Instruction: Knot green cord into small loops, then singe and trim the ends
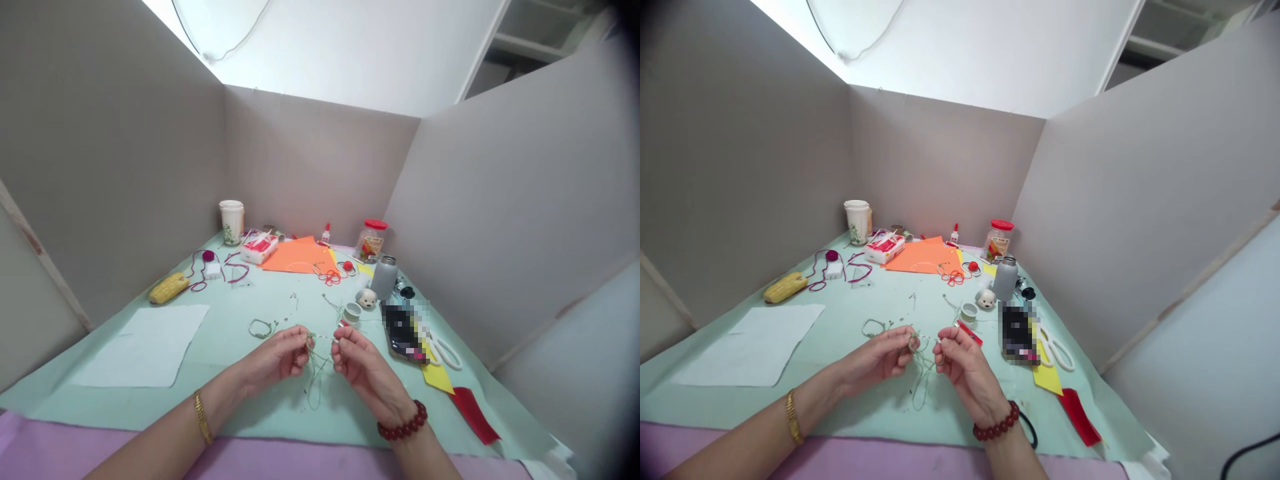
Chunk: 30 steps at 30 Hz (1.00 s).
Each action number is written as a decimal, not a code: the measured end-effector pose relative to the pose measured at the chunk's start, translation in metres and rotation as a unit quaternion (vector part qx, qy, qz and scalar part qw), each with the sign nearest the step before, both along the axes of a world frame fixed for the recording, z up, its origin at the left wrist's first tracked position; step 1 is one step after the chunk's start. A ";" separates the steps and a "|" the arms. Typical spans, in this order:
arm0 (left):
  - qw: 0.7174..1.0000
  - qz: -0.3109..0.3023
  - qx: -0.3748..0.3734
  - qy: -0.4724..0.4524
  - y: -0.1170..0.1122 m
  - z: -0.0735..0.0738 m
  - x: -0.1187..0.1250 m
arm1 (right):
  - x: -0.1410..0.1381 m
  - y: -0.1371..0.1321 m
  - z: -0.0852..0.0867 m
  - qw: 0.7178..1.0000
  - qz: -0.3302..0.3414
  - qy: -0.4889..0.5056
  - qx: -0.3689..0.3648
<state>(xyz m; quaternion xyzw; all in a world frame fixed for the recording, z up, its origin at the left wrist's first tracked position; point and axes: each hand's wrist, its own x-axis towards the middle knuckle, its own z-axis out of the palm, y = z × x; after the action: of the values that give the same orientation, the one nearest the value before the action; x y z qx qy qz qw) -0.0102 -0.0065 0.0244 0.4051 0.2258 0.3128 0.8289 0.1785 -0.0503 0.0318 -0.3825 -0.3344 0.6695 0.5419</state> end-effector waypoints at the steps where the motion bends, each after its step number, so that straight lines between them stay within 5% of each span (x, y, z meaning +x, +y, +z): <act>1: 1.000 0.003 0.005 -0.001 0.000 -0.001 0.001 | 0.000 0.000 -0.001 1.000 -0.002 0.003 0.000; 8: 0.997 0.038 0.049 0.037 0.000 -0.011 0.006 | -0.003 0.000 -0.005 1.000 0.009 -0.002 0.006; 19: 0.997 0.011 0.044 0.066 0.001 -0.008 0.002 | -0.004 0.001 -0.007 1.000 0.006 -0.014 -0.003; 30: 0.991 0.127 0.034 0.015 -0.005 -0.014 0.012 | -0.019 -0.003 -0.011 0.995 0.018 0.093 -0.017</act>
<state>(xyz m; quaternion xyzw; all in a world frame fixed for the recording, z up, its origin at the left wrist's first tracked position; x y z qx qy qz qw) 0.0014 -0.0119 0.0105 0.4058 0.2767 0.4174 0.7645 0.1597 -0.0535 0.0209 -0.3219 -0.2778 0.7176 0.5516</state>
